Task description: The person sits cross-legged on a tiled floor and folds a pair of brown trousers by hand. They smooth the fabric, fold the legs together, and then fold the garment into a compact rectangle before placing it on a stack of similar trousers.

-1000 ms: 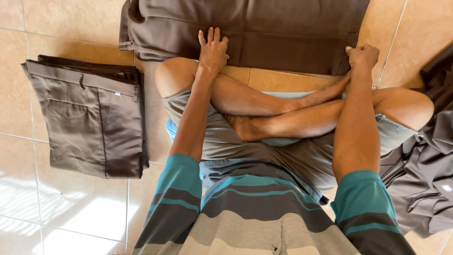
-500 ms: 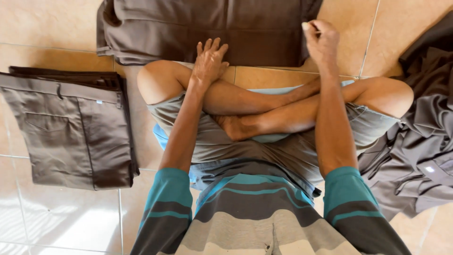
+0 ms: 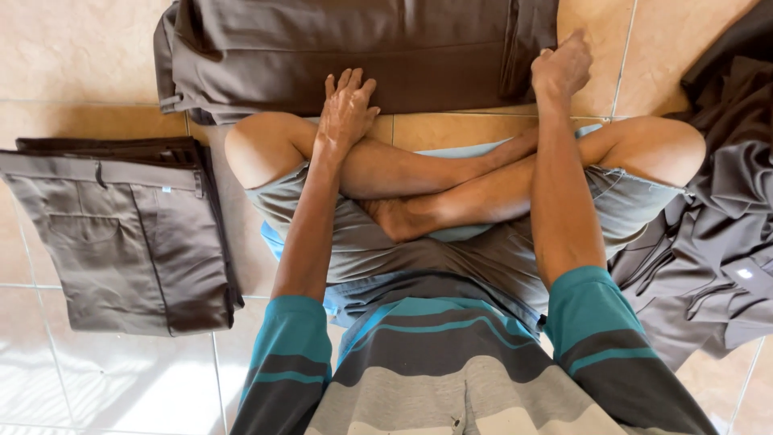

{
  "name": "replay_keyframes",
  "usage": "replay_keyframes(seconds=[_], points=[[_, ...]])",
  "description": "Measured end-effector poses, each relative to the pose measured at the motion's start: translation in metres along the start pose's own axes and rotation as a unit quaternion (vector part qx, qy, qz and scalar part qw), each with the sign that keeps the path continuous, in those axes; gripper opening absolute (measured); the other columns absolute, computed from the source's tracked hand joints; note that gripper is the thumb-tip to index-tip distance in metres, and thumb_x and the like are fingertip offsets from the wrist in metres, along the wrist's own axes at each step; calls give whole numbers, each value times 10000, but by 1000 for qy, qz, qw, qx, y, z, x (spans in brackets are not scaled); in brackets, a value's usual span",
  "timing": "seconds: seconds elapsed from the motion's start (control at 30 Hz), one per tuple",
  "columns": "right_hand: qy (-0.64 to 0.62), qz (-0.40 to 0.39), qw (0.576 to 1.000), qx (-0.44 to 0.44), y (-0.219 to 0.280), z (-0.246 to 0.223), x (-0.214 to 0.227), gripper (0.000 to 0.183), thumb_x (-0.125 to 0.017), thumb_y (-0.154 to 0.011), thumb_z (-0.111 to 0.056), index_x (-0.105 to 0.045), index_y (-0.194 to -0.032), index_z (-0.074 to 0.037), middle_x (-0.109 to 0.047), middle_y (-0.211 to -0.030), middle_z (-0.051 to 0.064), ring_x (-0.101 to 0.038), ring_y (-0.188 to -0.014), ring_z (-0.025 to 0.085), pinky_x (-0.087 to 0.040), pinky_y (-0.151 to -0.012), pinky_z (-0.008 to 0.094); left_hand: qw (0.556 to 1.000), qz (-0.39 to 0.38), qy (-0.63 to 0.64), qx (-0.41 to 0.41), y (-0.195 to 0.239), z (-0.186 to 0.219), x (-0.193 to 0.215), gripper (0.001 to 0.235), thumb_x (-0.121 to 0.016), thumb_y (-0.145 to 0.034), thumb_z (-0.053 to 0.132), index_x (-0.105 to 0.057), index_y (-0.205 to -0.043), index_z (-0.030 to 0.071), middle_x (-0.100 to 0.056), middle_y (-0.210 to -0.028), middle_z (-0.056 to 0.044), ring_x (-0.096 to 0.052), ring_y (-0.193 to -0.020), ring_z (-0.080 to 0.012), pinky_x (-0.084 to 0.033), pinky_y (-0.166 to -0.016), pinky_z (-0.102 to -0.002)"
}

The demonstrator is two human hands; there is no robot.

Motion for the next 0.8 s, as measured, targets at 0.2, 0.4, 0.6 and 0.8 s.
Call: replay_keyframes(seconds=[0.2,0.4,0.6,0.8], points=[[149,94,939,295,56,-73,11,519,-727,-981,-503,-523,-1191,-74,-587,-1027,164,-603,-905,400,-481,-681,561,998,-60,-4,10,-1,-1,-13,440,-866,-803,293,-680,-1145,89,-628,-1183,-135,-571,-1181,-350,-434,-1026,-591],[181,92,894,400,74,-89,-16,243,-723,-766,-55,-601,-975,-82,-605,-883,139,-640,-709,358,-521,-610,464,998,-59,13,24,1,-4,-13,438,-867,-794,278,-685,-1140,81,-627,-1208,-143,-568,-1196,-342,-428,-1041,-608],[-99,15,879,466,97,-111,18,130,-571,-969,-79,-665,-1058,-91,-606,-974,147,-630,-799,378,-501,-734,485,997,-68,1,23,-1,-4,-16,406,-862,-802,301,-690,-1101,88,-622,-1208,-162,-578,-1158,-347,-435,-1020,-583],[-53,-100,986,127,26,-39,-17,410,-718,-998,-375,-549,-1164,-40,-695,-1123,208,-664,-986,442,-521,-759,566,997,-70,21,19,-3,-2,-12,421,-855,-817,284,-674,-1134,75,-615,-1220,-164,-580,-1176,-342,-433,-1039,-613]])
Point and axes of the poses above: each hand's wrist, its own y-axis away from the middle knuckle, its own x-axis out of the back of the hand, z = x × y, the point moved 8 cm from there along -y, towards the middle knuckle
